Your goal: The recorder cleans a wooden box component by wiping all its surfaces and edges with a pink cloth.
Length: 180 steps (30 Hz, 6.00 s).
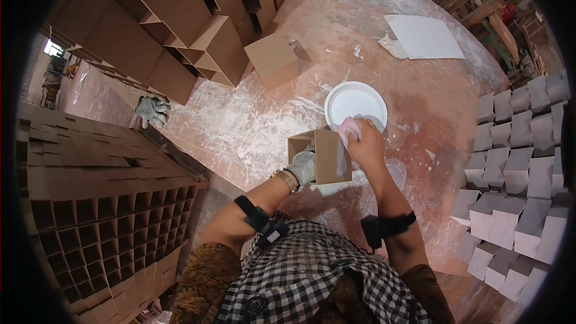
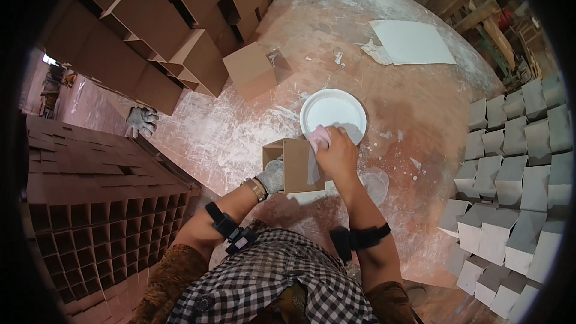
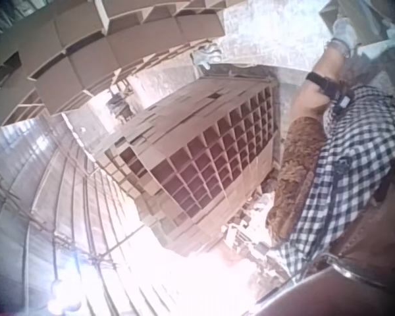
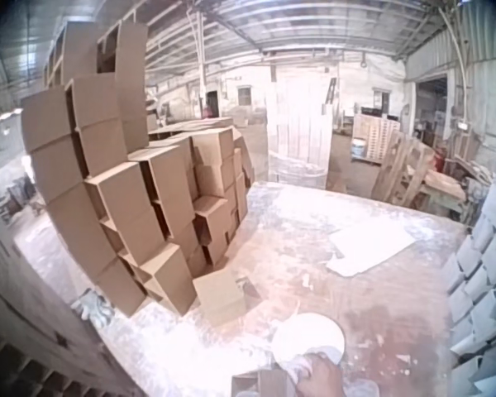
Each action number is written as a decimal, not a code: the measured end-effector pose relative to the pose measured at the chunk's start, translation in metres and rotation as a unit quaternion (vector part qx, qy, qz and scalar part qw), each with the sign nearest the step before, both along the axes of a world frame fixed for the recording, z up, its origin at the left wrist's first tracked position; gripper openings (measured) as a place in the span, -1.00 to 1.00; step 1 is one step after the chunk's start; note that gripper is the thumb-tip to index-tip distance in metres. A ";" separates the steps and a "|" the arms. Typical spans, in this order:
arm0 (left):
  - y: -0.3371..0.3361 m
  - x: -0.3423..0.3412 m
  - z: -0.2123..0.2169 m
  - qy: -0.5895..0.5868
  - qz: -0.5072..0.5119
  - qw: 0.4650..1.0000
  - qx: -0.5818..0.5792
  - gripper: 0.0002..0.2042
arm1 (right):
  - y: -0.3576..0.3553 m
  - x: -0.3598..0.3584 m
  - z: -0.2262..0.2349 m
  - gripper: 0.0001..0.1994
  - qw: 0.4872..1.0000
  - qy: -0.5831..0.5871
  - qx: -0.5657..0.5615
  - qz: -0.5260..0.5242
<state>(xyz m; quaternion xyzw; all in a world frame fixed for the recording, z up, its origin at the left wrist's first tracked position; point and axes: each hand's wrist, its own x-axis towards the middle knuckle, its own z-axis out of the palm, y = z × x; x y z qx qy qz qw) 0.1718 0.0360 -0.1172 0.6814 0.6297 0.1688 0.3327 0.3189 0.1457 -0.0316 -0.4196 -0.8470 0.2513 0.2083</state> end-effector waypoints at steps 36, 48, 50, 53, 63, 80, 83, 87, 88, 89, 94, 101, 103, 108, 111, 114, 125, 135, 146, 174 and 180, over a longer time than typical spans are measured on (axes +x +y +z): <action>-0.008 -0.003 0.023 -0.003 0.033 0.995 -0.095 -0.48 | 0.054 0.023 -0.024 -0.71 0.996 -0.089 -0.020 -0.020; -0.010 -0.001 -0.017 -0.043 0.044 0.998 -0.012 -0.54 | -0.018 0.005 -0.007 -0.68 0.996 0.037 0.063 0.052; -0.009 -0.001 -0.018 -0.064 0.059 0.996 0.007 -0.54 | 0.000 -0.011 -0.004 -0.68 0.994 0.074 0.075 0.032; -0.016 -0.003 -0.026 -0.064 0.064 0.996 0.021 -0.55 | -0.044 0.023 0.010 -0.68 0.986 0.062 -0.007 0.151; -0.002 -0.002 0.005 -0.057 0.070 0.988 -0.122 -0.53 | -0.011 0.005 -0.008 -0.69 0.971 0.171 0.082 0.144; -0.002 -0.004 -0.106 0.010 -0.020 0.988 -0.156 -0.52 | -0.040 0.008 0.006 -0.63 0.920 0.216 0.073 0.317; -0.002 0.006 -0.027 -0.120 0.085 0.988 -0.057 -0.53 | 0.002 -0.015 -0.016 -0.62 0.979 0.137 0.110 0.106; -0.013 0.010 -0.065 -0.069 0.089 0.989 0.090 -0.53 | -0.022 -0.012 -0.008 -0.59 0.954 0.172 0.137 0.205; -0.011 0.011 -0.070 -0.092 0.104 0.989 0.059 -0.53 | -0.039 0.003 -0.012 -0.58 0.940 0.188 0.138 0.251; -0.009 0.012 -0.072 -0.115 0.118 0.986 0.027 -0.53 | -0.051 0.017 -0.011 -0.58 0.942 0.175 0.117 0.264; -0.008 0.012 -0.106 -0.295 0.166 0.941 -0.018 -0.51 | -0.021 -0.006 0.002 -0.56 0.948 0.153 0.111 0.257; 0.009 0.009 -0.048 -0.101 0.062 0.961 -0.250 -0.56 | -0.045 0.007 -0.007 -0.56 0.933 0.184 0.098 0.292; -0.005 0.015 -0.037 -0.061 0.112 0.991 -0.031 -0.59 | -0.060 0.033 -0.006 -0.58 0.935 0.170 0.083 0.301; 0.000 0.013 -0.009 0.013 0.066 0.998 -0.017 -0.64 | -0.011 -0.020 0.000 -0.64 0.938 0.169 0.126 0.276; -0.004 0.013 -0.037 -0.035 0.061 0.995 -0.075 -0.64 | -0.008 -0.043 0.002 -0.64 0.955 0.172 0.113 0.213; -0.014 0.014 -0.080 -0.086 0.084 0.992 -0.036 -0.63 | -0.045 0.001 0.000 -0.58 0.931 0.152 0.106 0.314; -0.003 0.007 -0.021 -0.204 0.092 0.972 -0.073 -0.57 | -0.005 -0.044 -0.003 -0.61 0.957 0.117 0.106 0.243; -0.011 0.009 -0.042 0.024 0.066 0.998 0.006 -0.43 | -0.041 0.048 -0.010 -0.75 0.903 0.254 -0.055 0.342; -0.009 -0.001 -0.024 -0.008 0.008 0.995 -0.102 -0.47 | -0.007 0.012 -0.028 -0.60 0.957 0.195 0.052 0.207; -0.004 0.005 -0.044 0.021 0.024 0.999 0.016 -0.51 | 0.003 -0.010 -0.020 -0.68 0.975 0.168 0.126 0.078; -0.008 0.001 -0.009 0.075 -0.008 0.996 -0.045 -0.53 | -0.072 0.047 -0.007 -0.66 0.964 0.140 0.046 0.223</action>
